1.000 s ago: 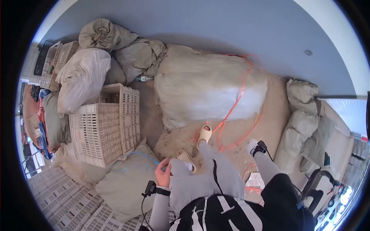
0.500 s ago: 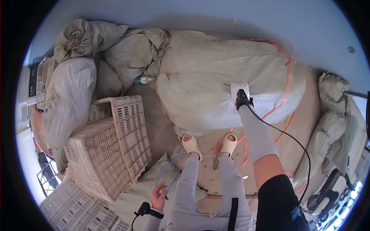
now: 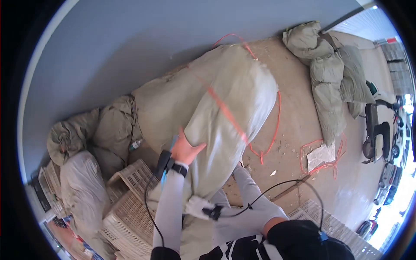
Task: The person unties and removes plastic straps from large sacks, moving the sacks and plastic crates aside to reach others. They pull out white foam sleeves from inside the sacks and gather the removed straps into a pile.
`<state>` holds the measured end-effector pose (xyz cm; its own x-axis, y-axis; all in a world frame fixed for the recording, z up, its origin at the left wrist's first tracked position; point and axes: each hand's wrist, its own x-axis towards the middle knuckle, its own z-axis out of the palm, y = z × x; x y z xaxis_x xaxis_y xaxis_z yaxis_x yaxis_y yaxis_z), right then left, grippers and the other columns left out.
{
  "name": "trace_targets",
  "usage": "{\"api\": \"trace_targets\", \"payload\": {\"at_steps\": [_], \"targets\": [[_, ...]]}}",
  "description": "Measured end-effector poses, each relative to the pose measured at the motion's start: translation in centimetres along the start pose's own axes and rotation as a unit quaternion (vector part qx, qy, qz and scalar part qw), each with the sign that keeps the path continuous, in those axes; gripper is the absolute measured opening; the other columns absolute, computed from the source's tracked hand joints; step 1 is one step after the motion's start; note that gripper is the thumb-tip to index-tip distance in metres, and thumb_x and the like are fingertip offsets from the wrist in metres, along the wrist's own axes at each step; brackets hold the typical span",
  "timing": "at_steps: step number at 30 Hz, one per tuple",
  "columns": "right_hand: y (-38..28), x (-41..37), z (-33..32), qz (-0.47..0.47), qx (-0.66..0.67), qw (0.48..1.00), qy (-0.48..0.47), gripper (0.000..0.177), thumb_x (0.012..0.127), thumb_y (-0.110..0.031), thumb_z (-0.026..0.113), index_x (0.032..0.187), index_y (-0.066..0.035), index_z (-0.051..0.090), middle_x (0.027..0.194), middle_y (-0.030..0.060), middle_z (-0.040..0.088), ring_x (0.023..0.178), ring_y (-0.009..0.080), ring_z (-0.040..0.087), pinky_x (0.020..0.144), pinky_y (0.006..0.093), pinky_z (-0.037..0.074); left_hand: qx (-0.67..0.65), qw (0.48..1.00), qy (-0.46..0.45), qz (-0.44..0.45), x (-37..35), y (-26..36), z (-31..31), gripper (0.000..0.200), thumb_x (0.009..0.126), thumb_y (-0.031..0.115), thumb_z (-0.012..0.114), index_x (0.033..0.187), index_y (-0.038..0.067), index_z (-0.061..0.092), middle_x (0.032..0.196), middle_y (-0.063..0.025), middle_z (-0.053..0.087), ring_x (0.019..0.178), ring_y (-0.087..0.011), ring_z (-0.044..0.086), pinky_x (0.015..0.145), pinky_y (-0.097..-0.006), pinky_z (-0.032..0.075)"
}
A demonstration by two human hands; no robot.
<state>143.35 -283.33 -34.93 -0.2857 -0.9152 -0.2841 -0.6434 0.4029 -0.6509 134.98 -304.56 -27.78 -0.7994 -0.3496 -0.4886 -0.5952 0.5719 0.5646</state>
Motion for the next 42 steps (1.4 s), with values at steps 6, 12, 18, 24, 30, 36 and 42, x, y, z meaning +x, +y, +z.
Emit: {"api": "trace_targets", "payload": {"at_steps": [6, 12, 18, 24, 30, 36, 42], "targets": [[1.1, -4.9, -6.6, 0.219, 0.379, 0.897, 0.069, 0.028, 0.079, -0.013, 0.061, 0.106, -0.007, 0.058, 0.099, 0.0118, 0.064, 0.091, 0.0273, 0.063, 0.075, 0.0402, 0.051, 0.041, 0.995, -0.090, 0.003, -6.0, -5.9, 2.8, 0.047, 0.070, 0.043, 0.077, 0.095, 0.004, 0.069, 0.085, -0.0206, 0.068, 0.081, -0.0399, 0.065, 0.069, -0.0458, 0.052], [9.0, -6.4, -29.9, 0.161, 0.022, 0.906, 0.391, 0.052, 0.076, -0.010, 0.065, 0.127, -0.007, 0.053, 0.117, 0.0165, 0.062, 0.107, 0.0324, 0.059, 0.088, 0.0411, 0.049, 0.059, 0.998, -0.026, 0.020, -19.3, -3.2, 1.8, 0.034, 0.073, 0.028, 0.077, 0.097, 0.007, 0.070, 0.089, -0.0181, 0.069, 0.083, -0.0361, 0.066, 0.071, -0.0410, 0.052], [14.3, 4.8, -31.4, 0.005, 0.004, 0.999, 0.045, 0.080, 0.058, -0.032, 0.077, 0.131, -0.011, 0.053, 0.124, 0.0211, 0.058, 0.115, 0.0364, 0.055, 0.097, 0.0418, 0.045, 0.027, 0.998, 0.051, -0.023, -24.6, -3.9, 4.7, 0.034, 0.074, 0.027, 0.074, 0.104, 0.013, 0.069, 0.089, -0.0164, 0.069, 0.082, -0.0386, 0.065, 0.070, -0.0432, 0.052], [9.1, 2.2, -29.3, 0.067, 0.156, 0.982, 0.082, 0.026, 0.074, -0.030, 0.070, 0.085, -0.008, 0.066, 0.081, 0.0150, 0.066, 0.078, 0.0331, 0.063, 0.068, 0.0409, 0.048, 0.083, 0.985, 0.045, -0.143, -23.6, -8.7, 5.3, 0.054, 0.067, 0.030, 0.077, 0.113, 0.005, 0.063, 0.105, -0.0224, 0.064, 0.100, -0.0384, 0.061, 0.081, -0.0432, 0.050], [1.3, -6.9, -25.2, -0.028, 0.046, 0.953, 0.298, 0.014, 0.074, -0.020, 0.067, 0.086, -0.012, 0.068, 0.082, 0.0079, 0.063, 0.080, 0.0296, 0.059, 0.071, 0.0403, 0.046, 0.013, 0.967, 0.255, -0.009, -14.9, 2.8, 1.1, 0.047, 0.082, 0.035, 0.065, 0.119, 0.005, 0.059, 0.110, -0.0193, 0.062, 0.100, -0.0385, 0.059, 0.081, -0.0449, 0.049], [-3.8, -11.7, -23.3, -0.080, 0.014, 0.946, 0.312, 0.019, 0.069, -0.017, 0.068, 0.089, -0.016, 0.069, 0.082, 0.0021, 0.058, 0.082, 0.0241, 0.057, 0.072, 0.0390, 0.044, 0.130, 0.979, 0.084, 0.136, -12.3, 20.1, -6.3, 0.044, 0.083, 0.041, 0.064, 0.109, 0.006, 0.066, 0.101, -0.0186, 0.066, 0.096, -0.0377, 0.062, 0.083, -0.0427, 0.050], [-5.0, -13.0, -23.3, -0.133, 0.021, 0.930, 0.343, 0.018, 0.066, -0.016, 0.069, 0.085, -0.014, 0.068, 0.086, 0.0019, 0.060, 0.086, 0.0255, 0.057, 0.079, 0.0408, 0.046, 0.257, 0.954, -0.082, 0.128, -10.2, 14.0, 0.3, 0.033, 0.073, 0.033, 0.071, 0.094, 0.006, 0.069, 0.088, -0.0154, 0.068, 0.090, -0.0355, 0.064, 0.074, -0.0454, 0.051]]}}
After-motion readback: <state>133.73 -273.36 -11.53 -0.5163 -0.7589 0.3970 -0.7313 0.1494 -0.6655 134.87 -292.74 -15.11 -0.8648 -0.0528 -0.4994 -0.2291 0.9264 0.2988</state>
